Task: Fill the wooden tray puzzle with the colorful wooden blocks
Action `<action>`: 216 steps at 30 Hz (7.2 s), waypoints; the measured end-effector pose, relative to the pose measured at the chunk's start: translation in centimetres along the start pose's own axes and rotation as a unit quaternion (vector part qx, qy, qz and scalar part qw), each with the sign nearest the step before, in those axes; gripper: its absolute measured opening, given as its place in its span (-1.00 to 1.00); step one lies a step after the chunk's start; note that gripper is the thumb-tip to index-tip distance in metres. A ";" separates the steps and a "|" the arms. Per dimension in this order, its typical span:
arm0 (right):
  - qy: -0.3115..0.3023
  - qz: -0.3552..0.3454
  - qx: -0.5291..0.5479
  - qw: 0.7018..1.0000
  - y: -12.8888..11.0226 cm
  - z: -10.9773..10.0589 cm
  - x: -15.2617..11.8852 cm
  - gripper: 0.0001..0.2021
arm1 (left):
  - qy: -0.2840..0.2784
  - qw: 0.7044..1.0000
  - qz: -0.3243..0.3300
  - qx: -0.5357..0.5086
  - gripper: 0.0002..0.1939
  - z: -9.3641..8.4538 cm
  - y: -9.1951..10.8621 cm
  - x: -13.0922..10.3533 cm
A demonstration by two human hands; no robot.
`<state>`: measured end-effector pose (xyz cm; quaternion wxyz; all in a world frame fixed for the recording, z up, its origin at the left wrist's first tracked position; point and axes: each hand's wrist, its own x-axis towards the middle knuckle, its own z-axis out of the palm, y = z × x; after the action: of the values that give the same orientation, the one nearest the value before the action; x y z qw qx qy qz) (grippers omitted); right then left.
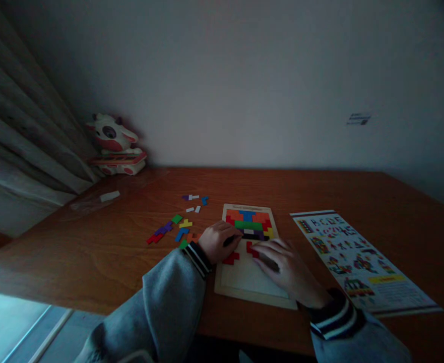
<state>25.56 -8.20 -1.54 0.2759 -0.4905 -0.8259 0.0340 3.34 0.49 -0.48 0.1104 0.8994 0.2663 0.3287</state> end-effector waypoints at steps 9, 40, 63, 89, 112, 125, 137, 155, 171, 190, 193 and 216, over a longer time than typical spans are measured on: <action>-0.029 -0.020 -0.006 0.999 -0.7 -1.0 -2.1 -0.57 | -0.026 1.000 0.007 0.003 -0.83 -0.1 -0.1 -0.2; 0.096 -0.006 0.023 0.995 -0.6 -1.0 -2.2 -0.77 | -0.044 0.999 0.004 0.007 -0.84 0.0 -0.3 -0.4; 0.064 -0.006 -0.015 0.998 -1.6 0.0 -0.6 -0.79 | -0.040 0.999 0.019 -0.004 -0.84 0.1 -0.3 -0.3; 0.137 0.058 0.010 0.989 -0.9 0.7 -0.3 -0.77 | -0.110 0.987 0.080 -0.084 -0.77 0.3 0.5 0.0; -0.025 -0.085 -0.080 0.993 -3.8 -2.4 -4.6 -0.61 | -0.156 0.973 0.153 -0.079 -0.68 -0.6 2.3 -0.6; 0.064 -0.025 -0.113 0.991 -3.3 -1.9 -6.0 -0.63 | -0.157 0.974 0.158 -0.034 -0.70 -0.3 2.6 -0.5; 0.088 0.014 -0.144 0.986 -3.4 -1.2 -6.3 -0.59 | -0.089 0.989 0.120 0.018 -0.77 -0.1 1.9 -0.4; 0.054 0.067 -0.117 0.989 -2.3 -1.1 -6.5 -0.54 | -0.155 0.985 0.030 0.071 -0.11 -3.7 -2.0 -0.9; 0.076 0.099 -0.081 0.989 -0.7 0.0 -7.6 -0.56 | -0.109 0.984 0.047 0.130 -0.34 -4.0 -0.9 -2.3; 0.095 0.060 -0.101 0.989 0.3 0.2 -7.8 -0.52 | -0.099 0.905 -0.326 0.254 0.06 -7.4 -5.0 -11.6; 0.092 0.068 -0.103 0.988 0.2 0.4 -7.9 -0.52 | -0.107 0.915 -0.306 0.239 0.10 -6.9 -5.5 -10.2; 0.087 0.119 0.017 0.989 6.5 -0.8 4.7 -0.65 | -0.017 0.965 -0.222 0.140 -0.51 -4.6 -11.7 -3.2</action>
<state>29.35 -1.13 -0.96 0.3494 -0.5819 -0.7334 0.0378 -6.48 8.61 -3.03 0.0579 0.8297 0.5006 0.2401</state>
